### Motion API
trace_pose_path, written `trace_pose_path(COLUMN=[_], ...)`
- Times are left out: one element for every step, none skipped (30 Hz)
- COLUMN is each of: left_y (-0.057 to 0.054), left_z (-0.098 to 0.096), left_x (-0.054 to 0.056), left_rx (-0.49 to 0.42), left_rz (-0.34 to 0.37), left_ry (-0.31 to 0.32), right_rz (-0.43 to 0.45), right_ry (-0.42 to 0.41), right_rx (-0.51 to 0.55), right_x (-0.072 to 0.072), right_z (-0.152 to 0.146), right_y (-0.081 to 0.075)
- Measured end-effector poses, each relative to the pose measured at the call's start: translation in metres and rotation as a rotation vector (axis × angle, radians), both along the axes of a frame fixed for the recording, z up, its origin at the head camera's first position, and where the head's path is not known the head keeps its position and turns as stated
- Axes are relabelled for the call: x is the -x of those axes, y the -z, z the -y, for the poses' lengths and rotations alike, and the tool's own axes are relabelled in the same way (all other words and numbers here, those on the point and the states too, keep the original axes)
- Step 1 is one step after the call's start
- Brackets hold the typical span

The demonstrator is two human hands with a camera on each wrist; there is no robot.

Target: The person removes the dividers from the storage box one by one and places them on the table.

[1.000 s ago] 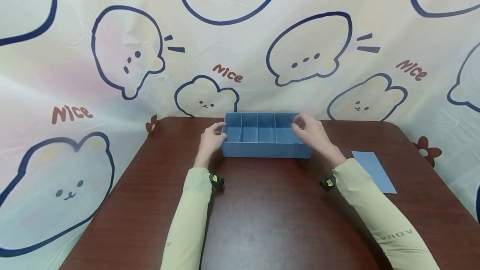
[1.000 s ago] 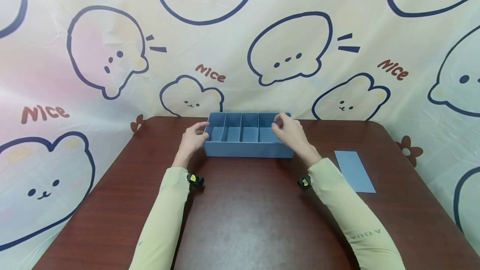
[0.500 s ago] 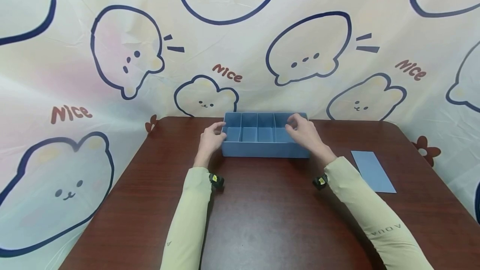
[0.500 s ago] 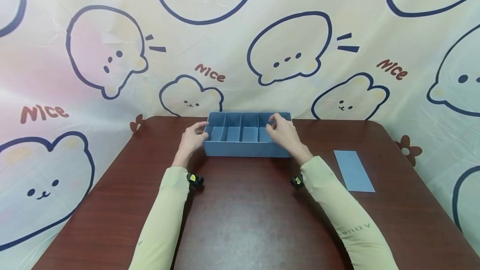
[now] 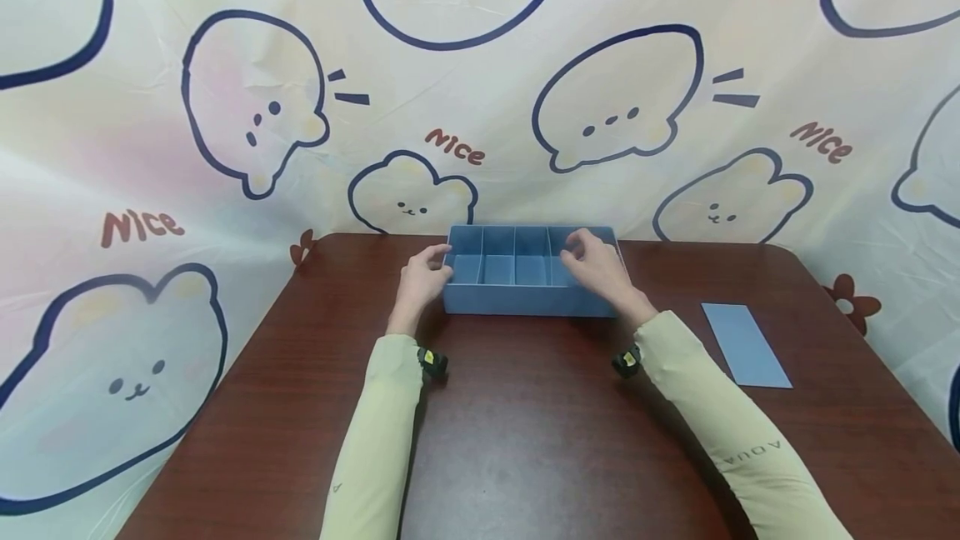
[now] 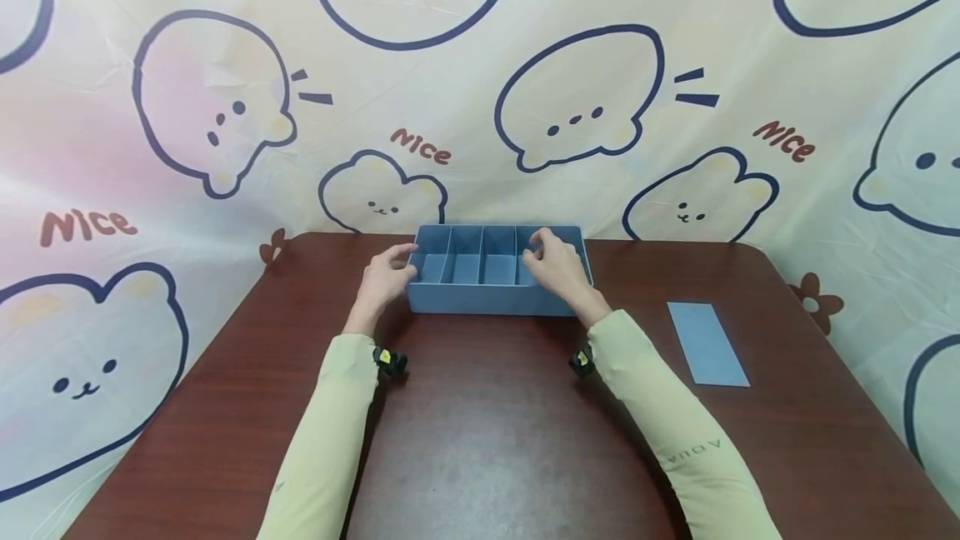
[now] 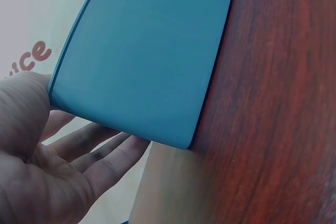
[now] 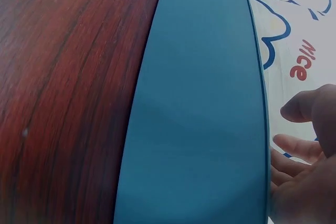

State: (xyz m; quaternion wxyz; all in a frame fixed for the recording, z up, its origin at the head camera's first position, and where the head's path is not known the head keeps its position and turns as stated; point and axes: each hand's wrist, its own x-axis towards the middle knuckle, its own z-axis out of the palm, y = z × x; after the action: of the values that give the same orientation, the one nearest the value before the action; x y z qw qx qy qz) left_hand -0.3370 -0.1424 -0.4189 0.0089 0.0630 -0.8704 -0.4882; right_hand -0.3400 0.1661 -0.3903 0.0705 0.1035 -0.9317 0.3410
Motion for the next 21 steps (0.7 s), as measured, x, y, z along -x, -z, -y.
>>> trace_pose_path(left_y=[0.0,0.0,0.0,0.0,0.0,0.0,0.001,0.001,0.001,0.001,0.001,0.001,0.002,0.002,0.002,0.002,0.002,0.002,0.002,0.002,0.002], left_z=[0.0,0.0,0.0,0.0,0.0,0.001,0.001,0.001,0.001,0.001,0.001,0.001,0.002,0.002,0.002,0.002,0.002,0.002,0.002,0.002,0.002], left_x=[0.0,0.0,0.0,0.0,0.0,0.0,0.001,0.001,0.001,0.001,0.001,0.002,0.002,0.002,0.002,0.002,0.002,0.002,0.002,0.002,0.002], left_rx=[0.0,-0.001,-0.001,-0.004,-0.006,-0.008,-0.008,-0.009,-0.009,-0.008,-0.008,-0.007,-0.006,-0.006,-0.006,-0.006,-0.006,-0.005,-0.007,-0.008,-0.009], left_rz=[0.002,0.002,0.003,0.003,0.002,0.001,0.0,-0.001,-0.001,-0.001,0.0,0.0,0.001,0.002,0.002,0.002,0.002,0.001,0.0,-0.001,-0.002], left_ry=[-0.001,-0.001,-0.002,-0.002,-0.002,-0.001,-0.001,0.001,0.002,0.002,0.003,0.005,0.006,0.007,0.007,0.007,0.007,0.007,0.007,0.007,0.007], right_rz=[0.006,0.015,0.021,0.026,0.03,0.033,0.035,0.038,0.041,0.046,0.049,0.053,0.055,0.057,0.059,0.058,0.057,0.058,0.058,0.061,0.064], right_ry=[0.0,-0.002,-0.004,-0.003,-0.002,0.0,0.002,0.005,0.008,0.009,0.012,0.014,0.014,0.015,0.014,0.014,0.012,0.011,0.009,0.008,0.007], right_rx=[0.003,0.008,0.011,0.013,0.014,0.015,0.012,0.01,0.009,0.01,0.009,0.01,0.011,0.012,0.015,0.015,0.017,0.018,0.021,0.024,0.028], right_x=[0.001,0.001,0.002,0.003,0.003,0.004,0.004,0.005,0.005,0.006,0.006,0.007,0.007,0.007,0.008,0.008,0.008,0.009,0.01,0.01,0.011], right_z=[0.001,0.003,0.004,0.005,0.007,0.008,0.009,0.01,0.01,0.011,0.012,0.012,0.013,0.013,0.013,0.014,0.014,0.015,0.015,0.016,0.016], right_y=[0.001,0.001,0.002,0.002,0.003,0.003,0.004,0.004,0.005,0.006,0.006,0.006,0.007,0.007,0.008,0.008,0.008,0.009,0.009,0.009,0.01])
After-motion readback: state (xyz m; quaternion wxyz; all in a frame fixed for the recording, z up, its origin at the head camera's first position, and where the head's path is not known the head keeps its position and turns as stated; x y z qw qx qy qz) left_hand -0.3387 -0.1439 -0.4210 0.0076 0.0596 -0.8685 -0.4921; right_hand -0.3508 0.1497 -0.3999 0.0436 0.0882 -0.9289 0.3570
